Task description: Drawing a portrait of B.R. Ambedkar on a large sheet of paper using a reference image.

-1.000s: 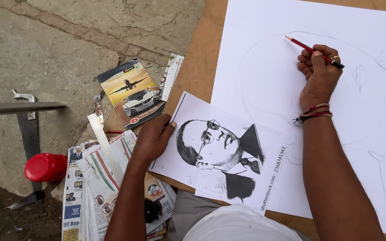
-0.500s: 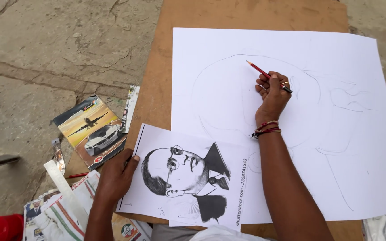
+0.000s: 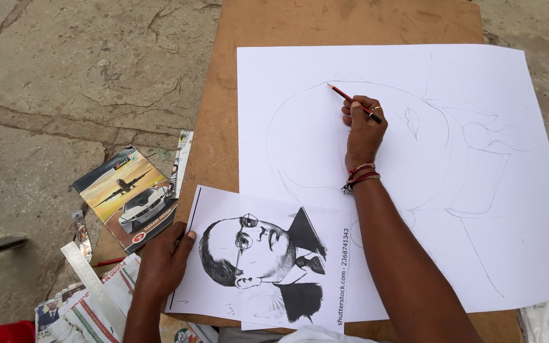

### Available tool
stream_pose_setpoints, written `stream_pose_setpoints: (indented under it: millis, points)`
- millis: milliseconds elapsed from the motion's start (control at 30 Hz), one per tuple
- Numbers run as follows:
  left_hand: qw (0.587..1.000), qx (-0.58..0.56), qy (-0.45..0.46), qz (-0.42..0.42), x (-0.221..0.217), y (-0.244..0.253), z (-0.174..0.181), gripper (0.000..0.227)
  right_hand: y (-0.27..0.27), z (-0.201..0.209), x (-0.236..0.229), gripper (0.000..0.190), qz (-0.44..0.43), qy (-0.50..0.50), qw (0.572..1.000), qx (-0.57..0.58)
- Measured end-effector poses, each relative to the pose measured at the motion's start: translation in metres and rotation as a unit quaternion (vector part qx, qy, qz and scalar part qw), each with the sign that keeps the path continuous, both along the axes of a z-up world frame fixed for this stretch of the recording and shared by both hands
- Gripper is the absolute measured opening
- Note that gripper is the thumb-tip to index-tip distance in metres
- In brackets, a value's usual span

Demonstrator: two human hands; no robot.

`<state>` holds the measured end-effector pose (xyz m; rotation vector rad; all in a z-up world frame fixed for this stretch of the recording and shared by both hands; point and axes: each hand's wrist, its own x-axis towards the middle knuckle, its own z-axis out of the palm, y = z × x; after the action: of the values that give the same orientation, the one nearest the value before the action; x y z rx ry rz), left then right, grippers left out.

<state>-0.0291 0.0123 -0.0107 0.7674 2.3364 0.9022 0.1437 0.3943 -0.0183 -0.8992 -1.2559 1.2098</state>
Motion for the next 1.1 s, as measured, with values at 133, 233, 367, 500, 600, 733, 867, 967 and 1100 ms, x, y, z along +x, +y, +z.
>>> stream_pose_setpoints:
  millis: [133,233,367,500,600,733,867,967,1100]
  points:
    - [1.0,0.009,0.007,-0.005,0.0,-0.001,0.0,0.027,-0.003,-0.003,-0.001,0.013,0.014,-0.034,0.999,0.032]
    - [1.0,0.011,0.009,-0.006,0.001,0.0,0.001,0.027,-0.004,-0.002,-0.002,0.013,0.019,-0.045,0.998,0.036]
    - [1.0,0.016,0.011,-0.006,0.001,-0.001,0.0,0.026,-0.004,-0.005,-0.004,0.014,0.021,-0.052,0.998,0.033]
    - [1.0,0.01,0.017,-0.009,0.0,-0.001,-0.002,0.028,-0.007,0.001,-0.004,0.015,0.022,-0.039,0.999,0.026]
    - [1.0,0.013,0.018,-0.011,-0.001,-0.001,-0.003,0.028,-0.017,0.003,-0.006,0.017,0.057,-0.047,0.997,0.014]
    - [1.0,0.019,0.015,-0.009,0.001,-0.001,-0.001,0.028,-0.039,0.01,-0.007,0.018,0.143,-0.043,0.989,-0.007]
    - [1.0,0.022,0.007,0.0,0.003,0.001,0.004,0.027,-0.034,0.006,0.002,0.018,0.156,-0.007,0.988,-0.01]
    - [1.0,0.028,0.007,0.006,0.003,0.002,0.009,0.026,-0.027,0.006,0.012,0.017,0.114,0.004,0.993,-0.006]
    - [0.997,0.069,0.038,-0.018,0.004,-0.01,0.005,0.025,-0.016,-0.014,0.033,0.021,0.056,-0.106,0.98,0.157]
